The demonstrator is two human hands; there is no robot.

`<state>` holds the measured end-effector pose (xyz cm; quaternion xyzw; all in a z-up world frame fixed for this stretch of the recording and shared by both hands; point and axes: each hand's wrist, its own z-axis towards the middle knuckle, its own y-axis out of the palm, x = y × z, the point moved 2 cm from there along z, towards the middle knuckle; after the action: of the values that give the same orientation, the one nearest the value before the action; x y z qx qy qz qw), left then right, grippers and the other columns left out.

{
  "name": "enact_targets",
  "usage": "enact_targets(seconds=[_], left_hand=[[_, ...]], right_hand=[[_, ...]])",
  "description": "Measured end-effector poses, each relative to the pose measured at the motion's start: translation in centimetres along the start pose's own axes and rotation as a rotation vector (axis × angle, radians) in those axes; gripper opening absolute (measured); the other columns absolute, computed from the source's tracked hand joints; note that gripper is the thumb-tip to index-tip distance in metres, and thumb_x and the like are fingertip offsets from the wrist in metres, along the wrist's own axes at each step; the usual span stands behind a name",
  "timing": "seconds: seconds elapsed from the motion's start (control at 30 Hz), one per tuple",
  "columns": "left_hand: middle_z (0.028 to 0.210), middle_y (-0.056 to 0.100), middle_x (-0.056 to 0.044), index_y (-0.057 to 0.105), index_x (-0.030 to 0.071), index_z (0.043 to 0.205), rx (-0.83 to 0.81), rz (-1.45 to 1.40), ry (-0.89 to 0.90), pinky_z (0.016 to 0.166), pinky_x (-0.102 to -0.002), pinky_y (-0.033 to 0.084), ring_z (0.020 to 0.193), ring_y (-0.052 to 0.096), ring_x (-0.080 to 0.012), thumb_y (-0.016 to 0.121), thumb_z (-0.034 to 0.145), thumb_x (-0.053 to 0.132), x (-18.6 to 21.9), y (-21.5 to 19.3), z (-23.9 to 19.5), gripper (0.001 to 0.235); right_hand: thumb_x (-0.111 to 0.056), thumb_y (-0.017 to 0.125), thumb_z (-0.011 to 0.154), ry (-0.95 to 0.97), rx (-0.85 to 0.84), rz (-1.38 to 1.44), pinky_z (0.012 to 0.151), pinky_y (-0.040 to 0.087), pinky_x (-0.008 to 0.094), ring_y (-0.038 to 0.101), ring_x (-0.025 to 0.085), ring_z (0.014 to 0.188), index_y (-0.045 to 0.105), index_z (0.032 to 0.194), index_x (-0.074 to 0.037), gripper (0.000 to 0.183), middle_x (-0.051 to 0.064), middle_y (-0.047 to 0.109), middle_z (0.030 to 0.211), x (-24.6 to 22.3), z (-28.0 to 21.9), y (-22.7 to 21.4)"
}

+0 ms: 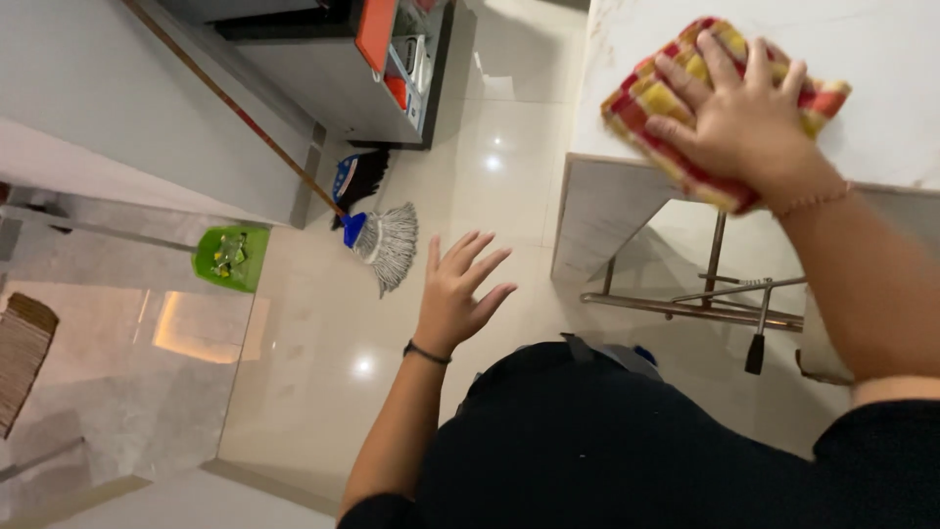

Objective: Wiping down kitchen counters and a gas stove with a cloth, followed by sweeping the floor.

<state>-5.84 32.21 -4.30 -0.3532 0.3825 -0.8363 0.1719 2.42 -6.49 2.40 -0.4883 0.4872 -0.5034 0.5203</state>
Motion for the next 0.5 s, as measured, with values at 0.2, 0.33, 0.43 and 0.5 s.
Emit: enact_targets(seconds=[0.2,0.33,0.43,0.5], left_hand=[[0.140,0.064,-0.007,0.071,0.019,0.128,0.004,-0.003,-0.090,0.123,-0.065,0.021,0.136,0.056,-0.0298,0.080,0.088,0.035,-2.8,-2.0,-2.9,0.044],[0.139,0.064,-0.007,0.071,0.018,0.127,-0.007,-0.004,-0.120,0.122,-0.065,0.021,0.135,0.056,-0.0306,0.079,0.088,0.032,-5.0,-2.2,-3.1,0.043],[0.139,0.065,-0.007,0.071,0.018,0.126,-0.024,-0.004,-0.124,0.122,-0.065,0.021,0.134,0.056,-0.0306,0.079,0.087,0.032,-6.7,-2.4,-2.3,0.043],[0.138,0.065,-0.007,0.071,0.018,0.126,-0.032,-0.001,-0.117,0.121,-0.066,0.021,0.133,0.056,-0.0306,0.079,0.087,0.032,-8.0,-2.6,-1.2,0.043]], right_hand=[[-0.076,0.034,0.093,0.081,0.086,0.046,0.108,0.009,0.081,0.015,0.051,0.150,0.030,0.159,-0.041,0.075,0.013,0.021,0.170,2.3,6.4,-0.1],[-0.078,0.037,0.094,0.201,0.108,0.045,0.108,0.009,0.080,0.017,0.050,0.150,0.030,0.162,-0.039,0.079,0.016,0.026,0.166,4.8,10.8,0.9],[-0.078,0.037,0.095,0.238,0.122,0.037,0.106,0.011,0.081,0.020,0.051,0.147,0.030,0.163,-0.038,0.079,0.018,0.027,0.165,6.8,13.8,1.6],[-0.078,0.037,0.096,0.251,0.130,0.030,0.106,0.012,0.081,0.022,0.052,0.146,0.030,0.164,-0.036,0.080,0.019,0.027,0.166,7.4,15.7,1.3]])
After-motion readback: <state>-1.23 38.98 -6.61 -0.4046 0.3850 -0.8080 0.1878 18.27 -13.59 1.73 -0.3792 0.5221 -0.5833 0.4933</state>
